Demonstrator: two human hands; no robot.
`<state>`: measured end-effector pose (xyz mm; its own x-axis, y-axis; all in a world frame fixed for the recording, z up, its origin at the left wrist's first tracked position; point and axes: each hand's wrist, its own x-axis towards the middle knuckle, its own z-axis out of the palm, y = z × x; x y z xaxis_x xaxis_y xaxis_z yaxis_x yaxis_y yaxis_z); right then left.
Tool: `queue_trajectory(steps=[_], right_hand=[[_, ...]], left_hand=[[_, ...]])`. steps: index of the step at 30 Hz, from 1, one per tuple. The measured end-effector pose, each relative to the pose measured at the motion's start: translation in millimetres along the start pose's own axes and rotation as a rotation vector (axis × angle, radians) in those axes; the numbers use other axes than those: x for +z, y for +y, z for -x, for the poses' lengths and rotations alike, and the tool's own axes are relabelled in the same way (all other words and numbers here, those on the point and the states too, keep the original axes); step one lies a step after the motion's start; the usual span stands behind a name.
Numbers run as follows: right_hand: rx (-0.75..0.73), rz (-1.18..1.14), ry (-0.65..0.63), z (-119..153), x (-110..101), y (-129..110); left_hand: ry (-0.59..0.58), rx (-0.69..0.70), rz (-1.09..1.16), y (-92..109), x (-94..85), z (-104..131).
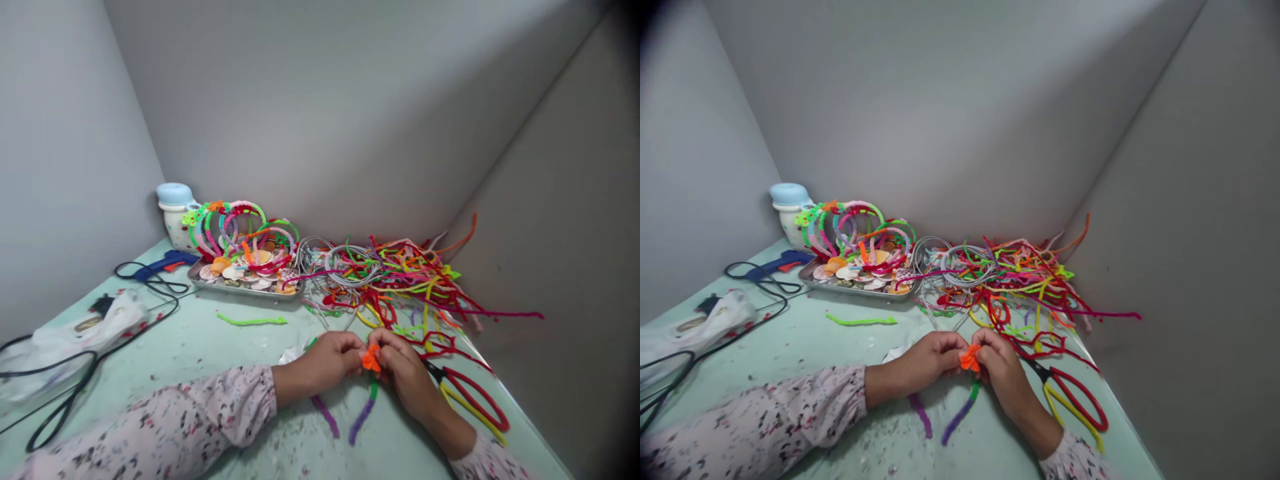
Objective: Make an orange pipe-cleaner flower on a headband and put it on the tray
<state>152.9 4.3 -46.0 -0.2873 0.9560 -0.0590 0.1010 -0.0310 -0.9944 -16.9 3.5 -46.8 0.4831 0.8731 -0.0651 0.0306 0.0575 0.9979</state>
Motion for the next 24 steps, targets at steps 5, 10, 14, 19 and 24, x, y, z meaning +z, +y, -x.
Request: queue_trajectory(steps=[5,10,14,19,24], right_hand=[[0.026,-0.022,-0.024,0.7,-1.1,2.4],[0.020,-0.059,-0.030,0.6,-0.6,3.1],[0.012,-0.060,-0.027,1.1,1.0,2.4],[-0.019,-0.056,-0.014,1.3,0.4,4.0],[-0.028,-0.047,-0.007,0.7,-1.6,7.2]], left_hand=[[0.018,0.007,0.047,1.9,1.1,0.7],[-0.013,-0.007,0.017,5.0,1.0,2.5],[-0.010,0.012,-0.051,1.0,-0.6,1.6],[-0.006,0.074,-0.198,-1.8,-1.9,1.3],[-0.029,0.128,-0.316,2.1,-0.6,3.3]])
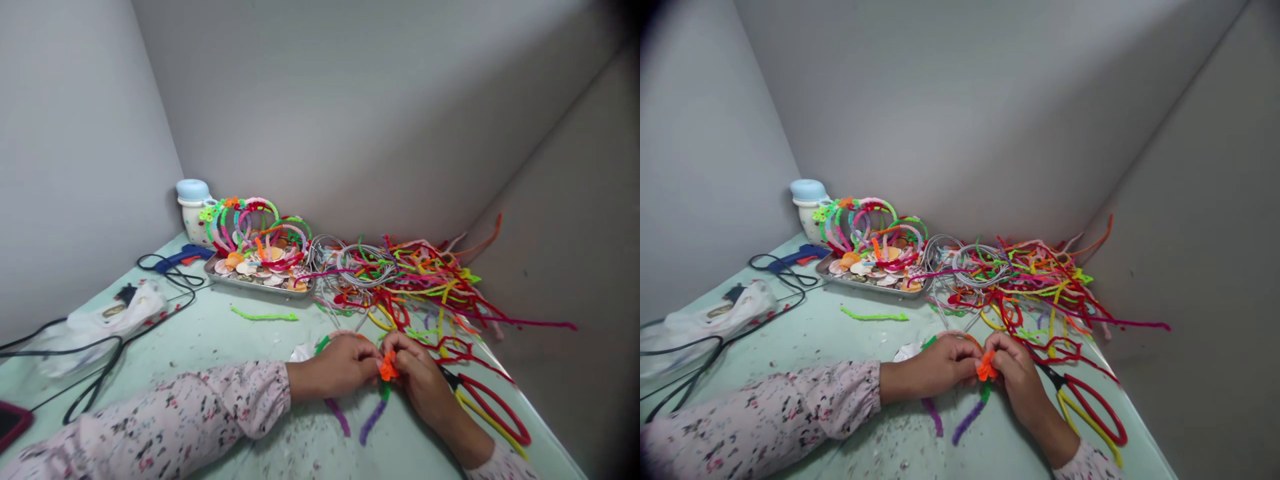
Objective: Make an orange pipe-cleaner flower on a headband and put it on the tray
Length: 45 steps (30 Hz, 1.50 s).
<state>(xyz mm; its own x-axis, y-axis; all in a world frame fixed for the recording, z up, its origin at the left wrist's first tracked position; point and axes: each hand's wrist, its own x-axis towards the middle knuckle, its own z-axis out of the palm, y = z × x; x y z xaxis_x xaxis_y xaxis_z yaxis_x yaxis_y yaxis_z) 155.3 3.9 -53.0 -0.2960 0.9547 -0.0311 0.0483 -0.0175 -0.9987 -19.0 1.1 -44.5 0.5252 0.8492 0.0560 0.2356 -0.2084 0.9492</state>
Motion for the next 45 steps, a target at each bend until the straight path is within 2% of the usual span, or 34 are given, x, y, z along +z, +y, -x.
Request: queue_trajectory(steps=[5,12,20,28,32,37,45], right_hand=[[-0.031,0.016,-0.003,0.6,0.3,1.2],[0.053,-0.102,-0.023,-0.2,-0.7,3.2],[0.049,-0.120,-0.007,-2.4,-0.4,1.4],[0.054,-0.121,0.006,-1.4,-1.2,3.8],[0.073,-0.154,0.003,-1.1,0.2,0.3],[0.100,-0.143,-0.032,-1.3,0.2,-1.1],[0.089,-0.107,-0.028,-0.3,-1.3,2.8]], left_hand=[[-0.006,-0.016,-0.008,4.9,0.2,1.8],[0.033,-0.028,0.041,5.2,0.1,1.4],[0.026,0.008,-0.010,5.5,-0.4,-0.8],[0.020,-0.012,0.000,5.1,0.2,-0.8],[0.038,-0.007,0.053,3.1,-0.8,-0.1],[0.022,-0.101,0.228,-2.7,0.2,-0.9],[0.028,-0.066,0.193,-1.2,0.2,-0.7]])
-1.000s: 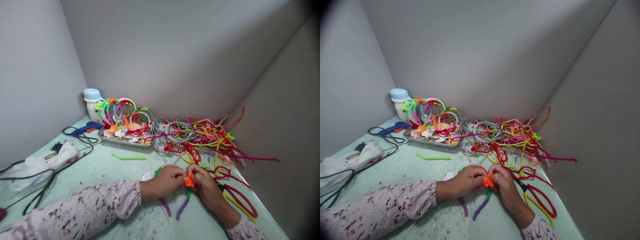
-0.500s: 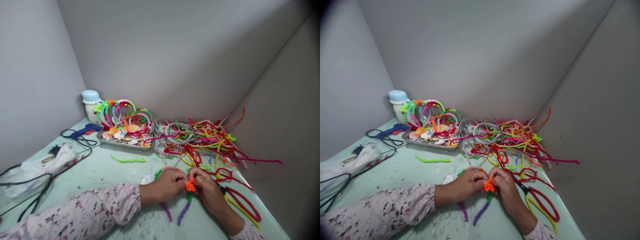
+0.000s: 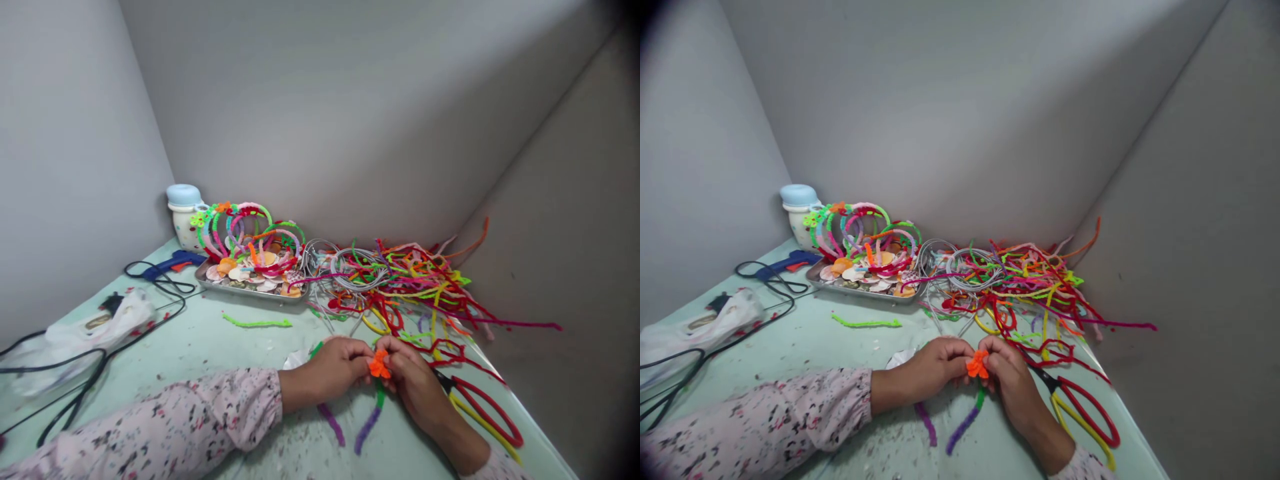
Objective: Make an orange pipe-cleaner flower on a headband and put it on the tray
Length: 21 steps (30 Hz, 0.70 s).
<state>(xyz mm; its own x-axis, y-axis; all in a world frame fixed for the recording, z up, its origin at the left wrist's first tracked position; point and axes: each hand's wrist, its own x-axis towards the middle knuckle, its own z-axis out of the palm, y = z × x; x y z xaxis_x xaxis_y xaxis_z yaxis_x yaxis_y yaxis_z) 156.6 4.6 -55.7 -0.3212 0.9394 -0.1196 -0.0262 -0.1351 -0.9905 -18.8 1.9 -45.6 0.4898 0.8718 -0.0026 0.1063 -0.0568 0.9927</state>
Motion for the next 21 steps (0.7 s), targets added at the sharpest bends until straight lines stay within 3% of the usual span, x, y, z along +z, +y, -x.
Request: queue_trajectory(steps=[9,21], right_hand=[[-0.029,-0.006,0.006,-1.1,1.2,1.5],[-0.048,-0.056,-0.004,1.5,0.5,3.1]], left_hand=[[-0.017,0.063,-0.116,1.8,-1.0,-1.3],[-0.049,0.006,0.074,-3.0,-0.2,-2.5]])
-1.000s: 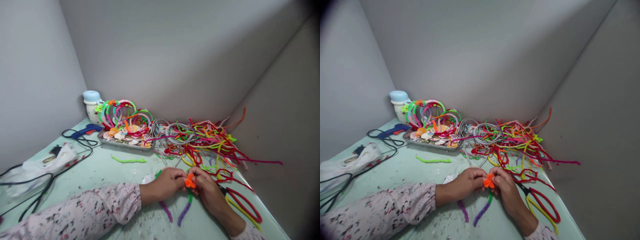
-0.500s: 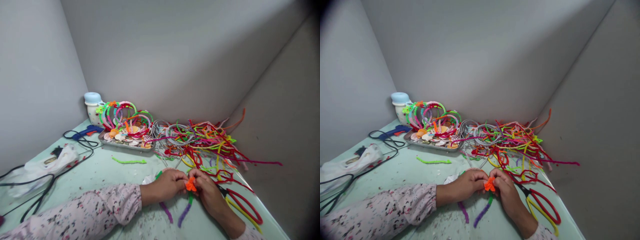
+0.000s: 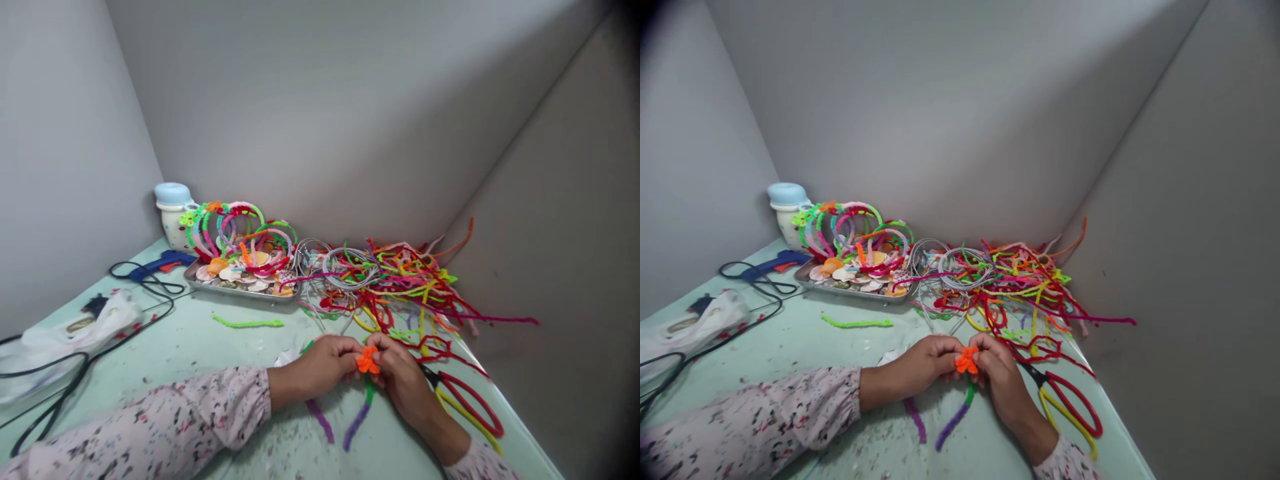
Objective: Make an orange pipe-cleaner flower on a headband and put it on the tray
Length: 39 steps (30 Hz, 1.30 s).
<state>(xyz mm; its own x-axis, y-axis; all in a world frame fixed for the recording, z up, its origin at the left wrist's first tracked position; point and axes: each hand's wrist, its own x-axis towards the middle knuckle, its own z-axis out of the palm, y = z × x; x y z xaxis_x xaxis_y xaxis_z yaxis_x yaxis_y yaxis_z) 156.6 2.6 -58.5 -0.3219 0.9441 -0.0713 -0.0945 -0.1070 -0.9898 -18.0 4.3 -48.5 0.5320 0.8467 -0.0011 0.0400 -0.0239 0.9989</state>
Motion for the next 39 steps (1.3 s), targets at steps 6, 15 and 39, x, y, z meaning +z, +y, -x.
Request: queue_trajectory(steps=[6,15,39], right_hand=[[-0.021,-0.001,0.013,-1.8,-2.3,2.1],[-0.015,0.005,0.002,-0.4,-1.7,3.7],[-0.018,-0.081,0.062,-1.3,3.9,-1.2]], left_hand=[[-0.002,0.044,-0.096,-4.0,-1.1,-1.3],[-0.017,0.022,-0.059,2.4,-1.0,0.7],[-0.009,0.015,0.045,2.7,-0.6,-1.0]])
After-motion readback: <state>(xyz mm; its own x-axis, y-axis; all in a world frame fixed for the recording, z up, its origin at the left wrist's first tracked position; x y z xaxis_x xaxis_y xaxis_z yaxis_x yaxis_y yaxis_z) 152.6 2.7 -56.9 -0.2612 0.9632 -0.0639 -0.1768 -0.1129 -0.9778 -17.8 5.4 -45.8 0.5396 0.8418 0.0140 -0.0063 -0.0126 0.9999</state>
